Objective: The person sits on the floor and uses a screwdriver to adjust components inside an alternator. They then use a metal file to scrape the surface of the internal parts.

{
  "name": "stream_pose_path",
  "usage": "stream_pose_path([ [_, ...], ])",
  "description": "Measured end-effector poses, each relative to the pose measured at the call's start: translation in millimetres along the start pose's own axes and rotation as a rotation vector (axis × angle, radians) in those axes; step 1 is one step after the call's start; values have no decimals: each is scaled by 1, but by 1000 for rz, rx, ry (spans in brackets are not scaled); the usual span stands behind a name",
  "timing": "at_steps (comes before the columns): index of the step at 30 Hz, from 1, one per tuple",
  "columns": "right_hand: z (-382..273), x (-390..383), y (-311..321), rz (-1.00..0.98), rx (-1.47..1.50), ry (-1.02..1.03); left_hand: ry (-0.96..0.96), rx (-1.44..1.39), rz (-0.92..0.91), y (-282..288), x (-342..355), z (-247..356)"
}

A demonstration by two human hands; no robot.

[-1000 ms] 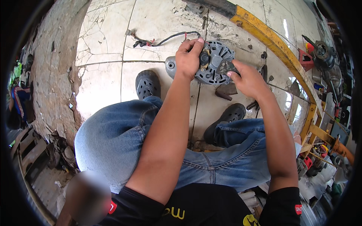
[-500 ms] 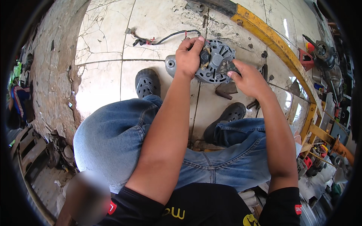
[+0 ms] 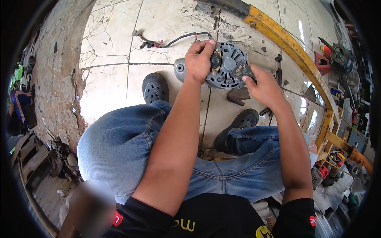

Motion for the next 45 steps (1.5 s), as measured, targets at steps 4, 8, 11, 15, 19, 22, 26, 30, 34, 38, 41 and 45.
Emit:
stream_pose_path([
  [4,9,-7,-7,37,25,-47,49,-3,4,-1,-2,0],
  [8,15,-9,-13,50,100,-54,22,10,25,3,1,-4],
  [11,14,-11,-15,55,135,-72,-1,1,41,5,2,-7],
  [15,14,-11,-15,70,125,-51,-18,-26,45,2,-2,-3],
  [19,14,-7,-16,8,115,-80,3,-20,48,-2,-7,5],
  [22,14,-8,-14,34,132,-79,18,-36,46,-3,-10,9],
  [26,10,-8,-13,36,169,-35,-7,-17,37,1,-5,2],
  [30,16,-6,-14,-6,120,-57,6,-6,28,-1,-4,1],
  [34,10,-9,-13,5,154,-34,-13,12,44,1,-5,2],
  [38,15,-7,-13,-38,133,-40,0,5,44,0,-7,4],
  [41,12,-10,0,90,175,-47,-11,2,41,0,-7,4],
  [45,21,-3,10,126,203,-91,-2,-53,67,0,-9,3],
])
Point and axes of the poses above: each hand's wrist, its own x-axis towards the middle knuckle, its own y-axis out of the back of the hand, z = x × y, the point moved 7 cm from there along x, towards the middle knuckle, and after that the axes turned 5 degrees about -y, right-handed, at the moved point
